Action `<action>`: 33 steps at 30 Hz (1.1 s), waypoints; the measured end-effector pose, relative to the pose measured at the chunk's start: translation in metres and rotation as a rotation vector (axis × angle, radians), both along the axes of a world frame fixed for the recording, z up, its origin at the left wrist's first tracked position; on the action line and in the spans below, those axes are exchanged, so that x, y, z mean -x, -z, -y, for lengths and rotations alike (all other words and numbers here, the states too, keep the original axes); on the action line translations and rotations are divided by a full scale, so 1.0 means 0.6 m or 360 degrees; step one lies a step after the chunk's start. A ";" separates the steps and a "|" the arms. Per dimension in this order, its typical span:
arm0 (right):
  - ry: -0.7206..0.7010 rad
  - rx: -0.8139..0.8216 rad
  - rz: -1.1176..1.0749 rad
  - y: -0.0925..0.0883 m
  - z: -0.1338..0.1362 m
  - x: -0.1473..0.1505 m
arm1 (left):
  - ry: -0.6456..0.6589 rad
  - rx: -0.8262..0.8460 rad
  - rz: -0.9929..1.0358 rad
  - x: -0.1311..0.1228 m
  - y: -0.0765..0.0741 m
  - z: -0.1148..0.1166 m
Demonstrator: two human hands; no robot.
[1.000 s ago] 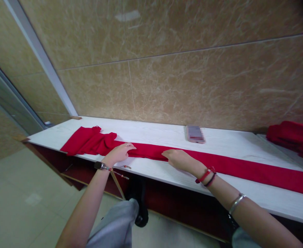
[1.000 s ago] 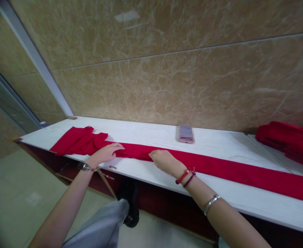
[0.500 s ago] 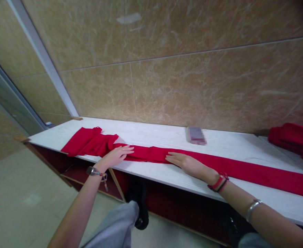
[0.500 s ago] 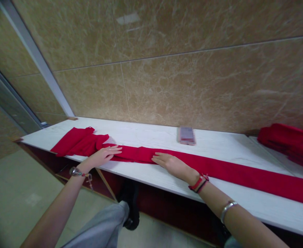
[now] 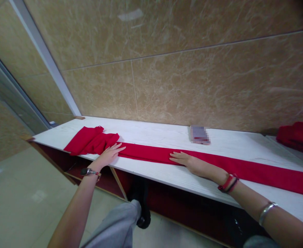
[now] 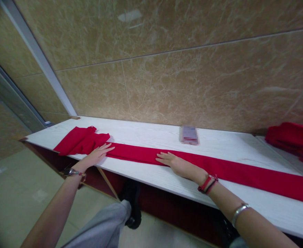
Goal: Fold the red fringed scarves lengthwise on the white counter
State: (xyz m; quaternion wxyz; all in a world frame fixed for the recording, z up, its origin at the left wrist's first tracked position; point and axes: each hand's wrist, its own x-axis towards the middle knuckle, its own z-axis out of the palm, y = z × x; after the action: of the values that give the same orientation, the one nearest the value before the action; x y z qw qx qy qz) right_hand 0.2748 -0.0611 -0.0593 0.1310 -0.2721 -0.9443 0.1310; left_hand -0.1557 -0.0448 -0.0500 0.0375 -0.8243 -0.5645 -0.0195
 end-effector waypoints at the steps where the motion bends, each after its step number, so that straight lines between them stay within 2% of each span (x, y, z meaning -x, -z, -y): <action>1: -0.0028 0.0015 0.0005 -0.004 0.001 -0.001 | 0.0032 -0.0051 -0.0047 0.000 0.001 -0.002; 7: -0.0047 0.0009 -0.0076 -0.013 0.007 -0.003 | 0.0242 -0.0374 -0.0170 -0.017 0.006 -0.005; 11: -0.0014 -0.0016 -0.0092 -0.013 0.009 -0.001 | 0.0351 -0.0367 -0.0125 -0.033 0.002 0.001; 15: 0.0074 -0.0006 -0.0124 -0.010 0.006 -0.005 | 0.0347 -0.0428 0.0089 -0.036 -0.013 0.014; 17: 0.0026 -0.0008 -0.0101 -0.008 0.003 -0.009 | 0.0383 -0.0262 0.0157 -0.034 -0.020 0.023; 21: -0.0073 -0.0016 -0.0009 -0.006 -0.002 -0.013 | 0.0352 0.0258 0.0130 -0.029 -0.028 0.037; 27: -0.0033 0.0016 0.0027 -0.013 -0.003 -0.021 | 0.0171 0.0426 0.0181 -0.022 -0.039 0.043; 30: 0.0011 0.0047 0.0085 -0.018 0.002 -0.034 | 0.0055 0.0312 0.0118 -0.050 -0.052 0.045; 33: 0.0071 0.0087 0.0140 -0.021 0.014 -0.042 | 0.0018 -0.0087 0.0071 -0.122 -0.056 0.046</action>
State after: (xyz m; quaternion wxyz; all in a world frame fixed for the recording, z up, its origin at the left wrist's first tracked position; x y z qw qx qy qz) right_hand 0.2999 -0.0695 -0.0469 0.0848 -0.3020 -0.9389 0.1417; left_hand -0.0822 -0.0721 -0.0166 0.0473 -0.8256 -0.5598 -0.0535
